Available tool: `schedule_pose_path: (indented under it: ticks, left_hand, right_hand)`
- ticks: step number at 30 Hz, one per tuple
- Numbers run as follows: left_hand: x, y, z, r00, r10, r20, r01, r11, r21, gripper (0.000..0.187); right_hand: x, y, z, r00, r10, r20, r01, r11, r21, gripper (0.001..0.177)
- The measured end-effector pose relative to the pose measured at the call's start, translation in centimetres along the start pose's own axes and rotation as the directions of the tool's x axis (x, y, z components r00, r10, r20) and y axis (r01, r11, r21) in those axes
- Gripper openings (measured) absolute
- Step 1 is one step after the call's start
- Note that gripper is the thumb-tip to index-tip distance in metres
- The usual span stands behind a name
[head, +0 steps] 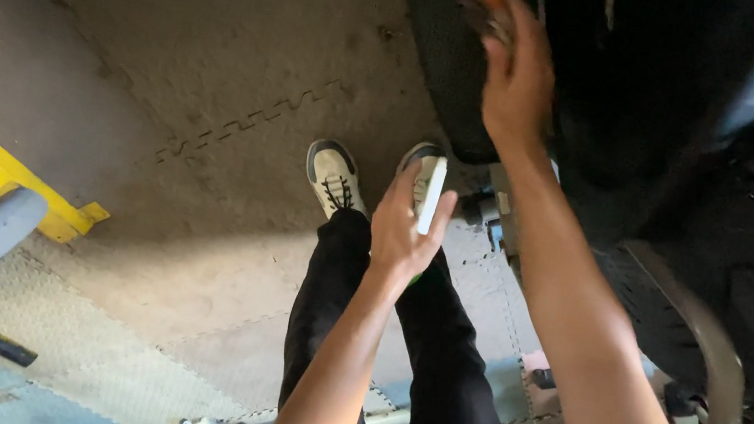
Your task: Cleaning and wiping down various gym machines using a spray bottle and a cloth.
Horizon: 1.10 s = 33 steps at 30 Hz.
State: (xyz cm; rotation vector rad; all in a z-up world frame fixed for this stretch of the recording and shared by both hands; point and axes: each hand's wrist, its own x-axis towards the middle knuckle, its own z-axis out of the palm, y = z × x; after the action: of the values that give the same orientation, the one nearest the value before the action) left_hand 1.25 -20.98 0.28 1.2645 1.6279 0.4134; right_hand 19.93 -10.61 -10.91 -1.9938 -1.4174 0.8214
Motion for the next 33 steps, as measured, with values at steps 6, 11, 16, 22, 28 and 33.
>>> schedule_pose_path:
  ticks: [6,11,16,22,28,33]
  left_hand:
    - [4.9,0.6,-1.0,0.996,-0.076,0.052,0.081,0.993,-0.082,0.069]
    - [7.1,0.0,-1.1,0.999,0.015,-0.03,-0.019,0.988,-0.153,0.069]
    - [8.3,0.3,-2.1,0.999,-0.051,0.009,0.052,0.973,-0.226,0.07]
    - [8.6,-0.2,-3.5,0.995,0.051,-0.083,-0.063,0.987,-0.148,0.066]
    - [8.7,-0.4,-3.8,0.996,0.034,-0.082,-0.051,0.975,-0.216,0.066]
    - [8.7,0.1,-4.3,0.99,0.044,-0.134,-0.074,0.97,-0.23,0.063]
  right_hand:
    - [4.1,3.1,7.4,0.883,-0.379,0.279,0.464,0.796,-0.389,0.055]
    - [-2.0,2.6,8.1,0.85,-0.197,0.489,0.461,0.729,-0.506,0.067]
    - [-7.3,3.8,8.1,0.84,-0.007,0.542,0.368,0.742,-0.56,0.065]
    - [3.6,2.3,11.3,0.877,-0.161,0.453,0.442,0.64,-0.628,0.061]
    - [1.5,4.5,9.0,0.88,-0.218,0.423,0.461,0.614,-0.641,0.067]
    - [-3.5,5.7,7.8,0.86,-0.017,0.511,0.381,0.687,-0.619,0.071]
